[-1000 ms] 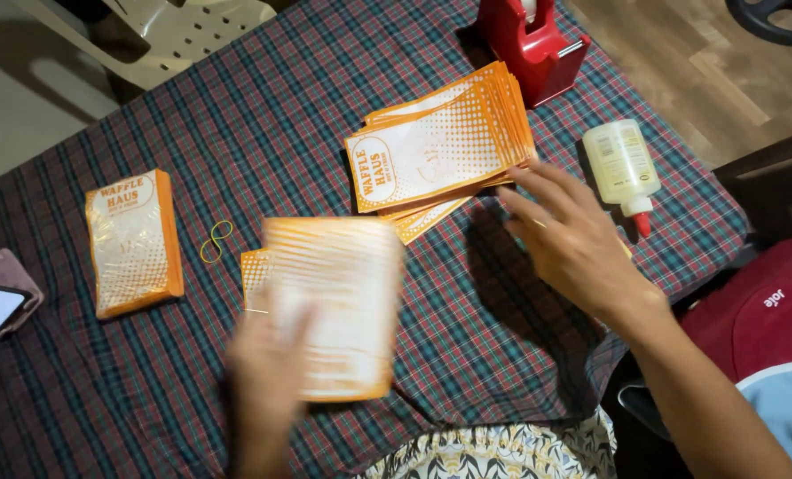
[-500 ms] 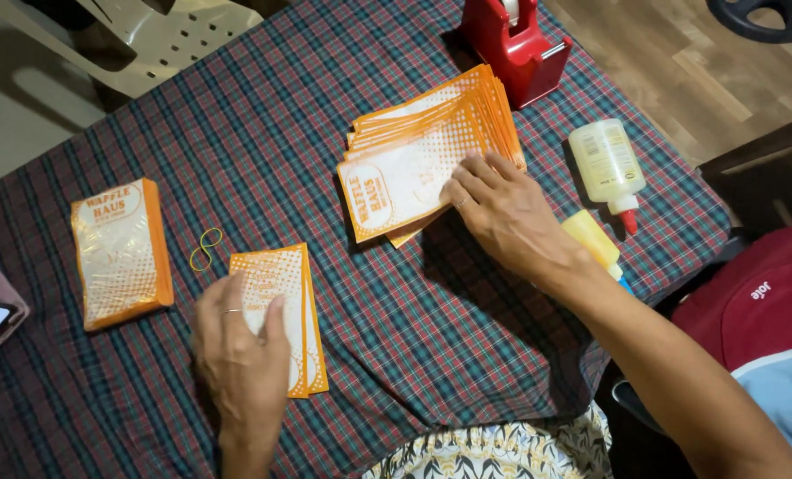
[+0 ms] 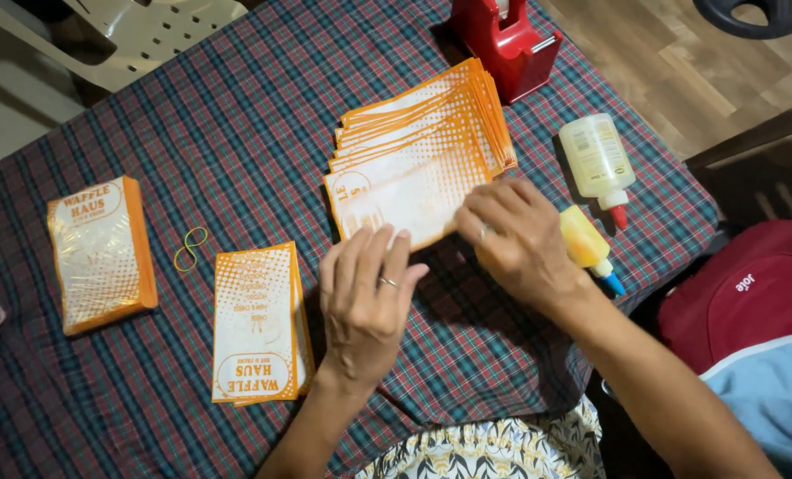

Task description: Applying liquid glue to the edges of paper bags and folding them to seal.

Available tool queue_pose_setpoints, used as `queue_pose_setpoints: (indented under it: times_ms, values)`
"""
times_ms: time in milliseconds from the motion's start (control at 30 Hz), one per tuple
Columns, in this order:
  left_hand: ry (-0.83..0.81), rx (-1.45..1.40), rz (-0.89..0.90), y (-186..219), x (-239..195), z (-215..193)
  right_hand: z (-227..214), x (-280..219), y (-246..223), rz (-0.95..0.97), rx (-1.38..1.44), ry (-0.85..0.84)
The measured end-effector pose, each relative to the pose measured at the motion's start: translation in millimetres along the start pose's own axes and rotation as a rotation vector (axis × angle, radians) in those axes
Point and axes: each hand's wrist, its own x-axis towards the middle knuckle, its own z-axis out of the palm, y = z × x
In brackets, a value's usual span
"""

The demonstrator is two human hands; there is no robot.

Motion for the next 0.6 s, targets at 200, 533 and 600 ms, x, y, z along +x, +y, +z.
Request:
queue_pose_setpoints:
  times_ms: [200, 533, 600]
  values:
    - [-0.181, -0.214, 0.130, 31.1, 4.5, -30.4, -53.6, -16.7, -51.4, 0.075, 0.172, -0.180]
    - [-0.332, -0.349, -0.028, 53.2, -46.6, -15.4, -102.4, -59.3, -58.3, 0.569, 0.402, -0.266]
    - [-0.368, -0.415, -0.110, 49.7, -47.3, -13.5, -109.4, -64.3, -56.1, 0.722, 0.439, -0.231]
